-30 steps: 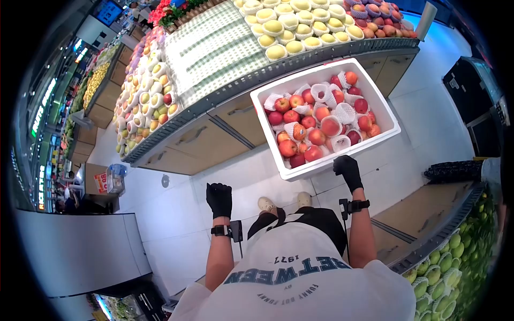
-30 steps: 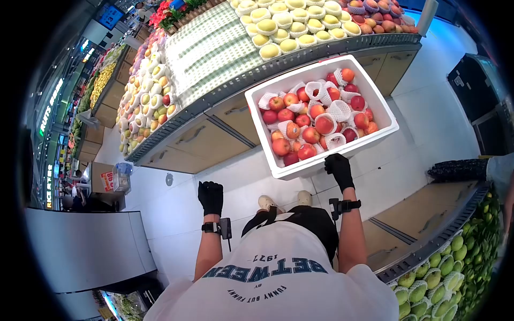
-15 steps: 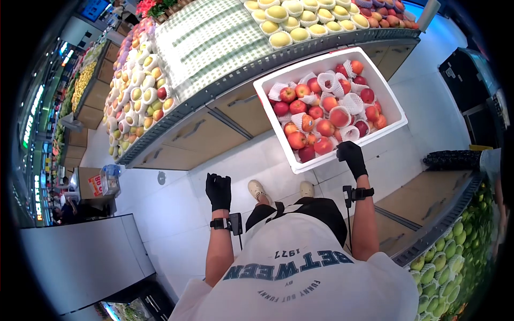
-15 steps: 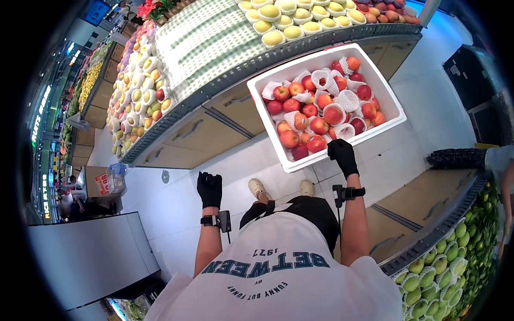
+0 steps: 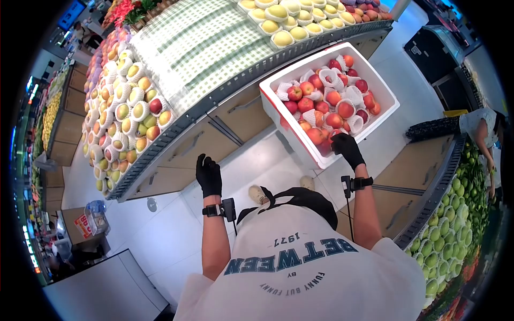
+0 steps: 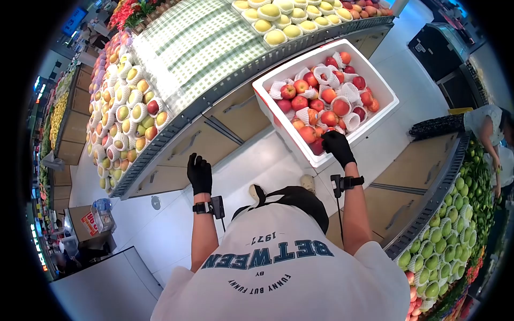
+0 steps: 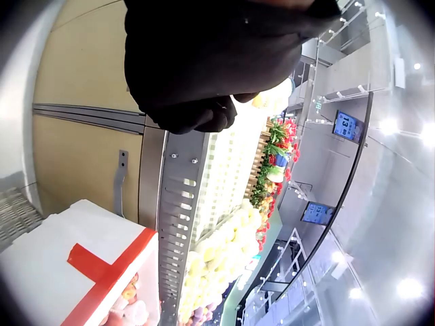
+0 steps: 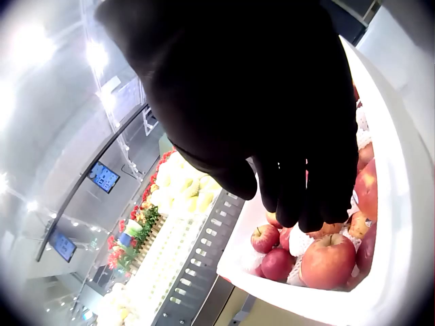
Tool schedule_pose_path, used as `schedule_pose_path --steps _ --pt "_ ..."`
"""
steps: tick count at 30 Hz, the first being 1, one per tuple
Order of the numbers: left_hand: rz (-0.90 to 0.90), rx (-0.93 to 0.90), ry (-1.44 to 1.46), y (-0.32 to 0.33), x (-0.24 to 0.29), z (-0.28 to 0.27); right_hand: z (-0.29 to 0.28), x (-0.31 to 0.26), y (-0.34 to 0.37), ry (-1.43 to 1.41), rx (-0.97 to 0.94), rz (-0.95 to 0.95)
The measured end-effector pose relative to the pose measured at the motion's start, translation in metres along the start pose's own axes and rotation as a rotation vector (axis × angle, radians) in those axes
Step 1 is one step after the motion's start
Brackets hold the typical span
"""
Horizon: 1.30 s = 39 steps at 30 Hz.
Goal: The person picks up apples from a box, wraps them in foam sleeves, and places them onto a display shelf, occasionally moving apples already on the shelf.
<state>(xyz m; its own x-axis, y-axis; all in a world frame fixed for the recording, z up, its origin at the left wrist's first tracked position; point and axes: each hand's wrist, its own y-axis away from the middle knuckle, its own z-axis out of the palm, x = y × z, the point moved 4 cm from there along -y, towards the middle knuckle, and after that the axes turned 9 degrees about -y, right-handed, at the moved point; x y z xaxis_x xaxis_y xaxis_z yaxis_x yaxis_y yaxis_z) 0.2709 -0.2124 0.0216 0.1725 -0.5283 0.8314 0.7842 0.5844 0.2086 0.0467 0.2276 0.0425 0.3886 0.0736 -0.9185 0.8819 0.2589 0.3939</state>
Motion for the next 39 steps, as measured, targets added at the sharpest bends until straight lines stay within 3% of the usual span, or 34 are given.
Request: schedule_pose_path --steps 4,11,14,17,19,21,23,26,32,35,39 --pt "-0.131 0.084 -0.035 -0.019 0.004 -0.005 0.017 0.0 0.019 0.048 0.14 -0.021" --pt "-0.334 0.042 0.037 -0.061 -0.006 0.014 0.013 0.013 0.032 0.086 0.268 0.078" --pt "-0.339 0.024 0.032 -0.077 -0.009 0.026 0.012 0.016 0.019 0.036 0.278 0.102" --pt "-0.263 -0.223 0.079 -0.096 -0.001 0.046 0.003 0.017 -0.008 -0.032 0.273 0.098" --pt "-0.162 -0.204 -0.15 -0.11 0.005 0.06 0.002 0.01 -0.022 -0.14 0.292 0.11" --pt "-0.172 -0.146 -0.184 -0.119 0.01 0.076 -0.002 0.009 -0.034 -0.213 0.377 0.13" --pt "-0.293 -0.053 -0.027 -0.13 0.012 0.094 -0.007 0.011 -0.048 -0.266 0.45 0.161" --pt "-0.337 -0.17 -0.1 -0.153 0.004 0.106 -0.022 0.026 -0.068 -0.383 0.456 0.102" --pt "-0.448 -0.186 -0.28 -0.165 -0.015 0.152 -0.039 0.052 -0.085 -0.51 0.534 0.135" --pt "-0.489 -0.139 -0.299 -0.163 -0.024 0.171 -0.043 0.053 -0.093 -0.457 0.537 0.143" --pt "-0.518 -0.225 -0.298 -0.17 -0.032 0.181 -0.054 0.054 -0.103 -0.309 0.668 0.084"
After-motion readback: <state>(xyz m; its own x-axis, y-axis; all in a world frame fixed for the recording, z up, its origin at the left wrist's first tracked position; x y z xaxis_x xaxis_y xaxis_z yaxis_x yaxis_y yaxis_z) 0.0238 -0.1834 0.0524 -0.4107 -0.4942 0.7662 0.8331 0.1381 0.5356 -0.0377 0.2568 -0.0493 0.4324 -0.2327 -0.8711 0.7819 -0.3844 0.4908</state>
